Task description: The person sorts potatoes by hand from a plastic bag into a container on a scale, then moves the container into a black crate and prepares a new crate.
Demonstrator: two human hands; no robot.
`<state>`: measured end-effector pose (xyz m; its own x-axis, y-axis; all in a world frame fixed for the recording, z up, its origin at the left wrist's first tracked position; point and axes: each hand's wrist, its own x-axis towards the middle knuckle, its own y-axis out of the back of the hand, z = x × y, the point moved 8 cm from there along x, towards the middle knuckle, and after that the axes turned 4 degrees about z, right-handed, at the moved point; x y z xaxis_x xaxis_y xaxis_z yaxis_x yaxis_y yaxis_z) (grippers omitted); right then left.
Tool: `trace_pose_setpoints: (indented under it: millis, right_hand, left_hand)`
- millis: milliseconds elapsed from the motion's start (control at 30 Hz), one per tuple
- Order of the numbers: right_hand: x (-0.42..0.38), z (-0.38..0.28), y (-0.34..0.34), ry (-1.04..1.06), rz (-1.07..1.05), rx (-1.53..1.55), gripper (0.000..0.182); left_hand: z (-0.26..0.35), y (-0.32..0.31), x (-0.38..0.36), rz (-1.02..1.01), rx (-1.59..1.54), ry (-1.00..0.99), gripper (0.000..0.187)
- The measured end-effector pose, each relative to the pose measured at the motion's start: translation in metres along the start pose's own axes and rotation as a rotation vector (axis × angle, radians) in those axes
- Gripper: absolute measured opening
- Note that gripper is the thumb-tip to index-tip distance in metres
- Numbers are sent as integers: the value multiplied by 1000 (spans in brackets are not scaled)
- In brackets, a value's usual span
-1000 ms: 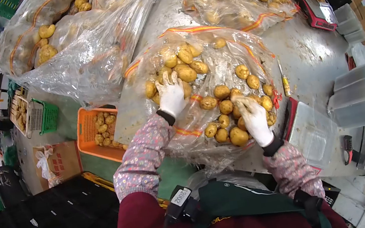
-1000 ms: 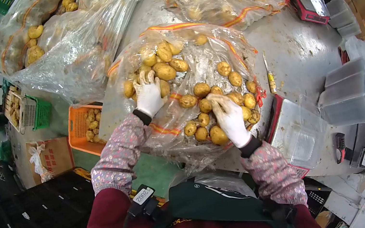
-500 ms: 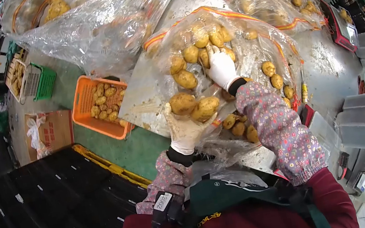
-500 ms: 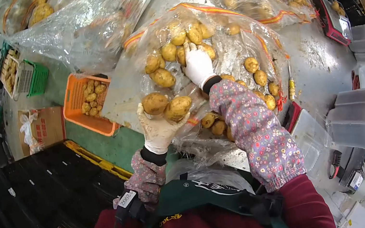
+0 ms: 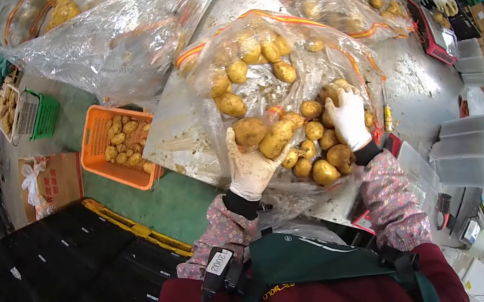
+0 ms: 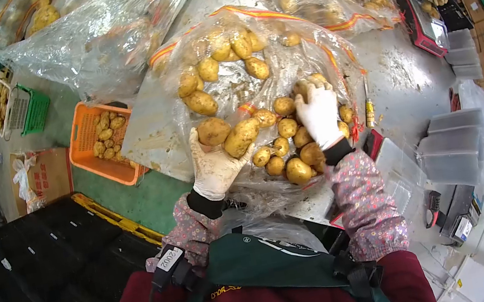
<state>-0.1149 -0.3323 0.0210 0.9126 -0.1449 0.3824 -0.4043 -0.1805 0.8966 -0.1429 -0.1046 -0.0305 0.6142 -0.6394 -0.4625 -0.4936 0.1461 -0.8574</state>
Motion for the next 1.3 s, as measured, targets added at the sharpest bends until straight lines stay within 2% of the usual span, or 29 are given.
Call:
trace_pose_setpoints:
  millis: [33, 67, 100, 133, 167, 233, 267, 333, 367, 400, 433, 500, 533, 567, 600, 633, 700, 733, 767, 833, 967, 1000, 1033, 1100, 1133, 1167, 1233, 1267, 1300]
  right_hand:
    - [1, -25, 23, 85, 131, 73, 37]
    - [-1, -34, 27, -8, 33, 375, 31]
    - [-11, -42, 23, -138, -66, 543, 33]
    - [-20, -56, 20, -388, -291, 857, 38]
    - [-36, -64, 8, -531, -444, 1008, 39]
    - [-44, -82, 13, -289, -328, 843, 41]
    - [-45, -79, 16, -292, -319, 838, 41]
    - [-56, -72, 8, -488, -448, 1009, 40]
    - [-60, -65, 5, -490, -441, 1008, 40]
    - [-74, -51, -12, -748, -411, 1455, 40]
    - [-88, -41, -28, -1004, -352, 1900, 41]
    - [-98, -28, -28, -1096, -255, 1909, 45]
    - [-108, -31, -31, -1286, -241, 2187, 47]
    - [-112, -39, -28, -1475, -221, 2469, 48]
    - [-109, -45, -26, -1337, -347, 2636, 51]
    - [-113, -43, -25, -1336, -339, 2636, 51]
    - [-114, -57, -22, -1400, -359, 2687, 52]
    - [-115, -58, -22, -1443, -297, 2642, 51]
    - [-113, -64, -16, -1446, -309, 2644, 51]
    - [-114, -67, -13, -1556, -208, 2538, 51]
    - [-105, -71, -17, -1420, -178, 2508, 44]
    - [-97, -76, -14, -1302, -210, 2488, 40]
    - [-96, -84, -14, -1300, -223, 2489, 40]
    - [-89, -83, 2, -992, -123, 1862, 36]
    - [-97, -80, -7, -1012, -119, 1842, 31]
    - [-102, -76, -4, -900, -159, 1457, 26]
    - [-86, -108, 34, -453, 54, 1093, 29]
    - [-84, -122, 39, -300, -17, 973, 35]
    - [-85, -137, 42, -246, -100, 897, 30]
  left_hand:
    - [-6, -3, 1, -3, 11, 21, 78]
    - [-11, -3, 4, -7, 14, 32, 78]
    - [-15, -1, 7, -11, 35, 35, 78]
    - [-19, -1, 9, -15, 57, 37, 77]
    - [-22, -3, 8, -19, 61, 45, 77]
    - [-25, -6, 6, 11, 273, -22, 74]
    - [-28, -14, 3, -31, 312, -29, 72]
    - [-26, -22, -4, -78, 396, -40, 69]
    - [-23, -27, -9, -121, 477, -60, 67]
    - [-17, -32, -10, -200, 439, -109, 57]
    - [-13, -30, -13, -206, 441, -102, 57]
    - [12, -42, -23, -125, 883, -469, 52]
    - [11, -41, -23, -137, 883, -452, 52]
    - [15, -39, -23, -49, 1085, -510, 52]
    - [17, -37, -25, 44, 1287, -571, 51]
    - [11, -37, -25, 41, 1287, -567, 51]
    - [-3, -62, -37, -20, 1487, -785, 57]
    - [-6, -71, -45, -34, 1682, -959, 57]
    - [-7, -69, -45, -26, 1684, -965, 57]
    - [-15, -70, -47, -33, 1921, -1028, 58]
    - [-14, -60, -48, -26, 1855, -1052, 57]
    - [-12, -47, -41, 5, 1769, -933, 55]
    - [-12, -39, -37, 12, 1767, -942, 55]
    - [-11, -23, -29, -61, 1420, -791, 61]
    - [-15, -8, -23, -71, 1318, -576, 60]
    - [-10, -7, -28, -64, 1317, -585, 60]
    - [-20, 19, -28, 22, 735, -121, 55]
    - [-16, 31, -30, -27, 799, -93, 53]
    - [-14, 35, -32, -26, 797, -97, 53]
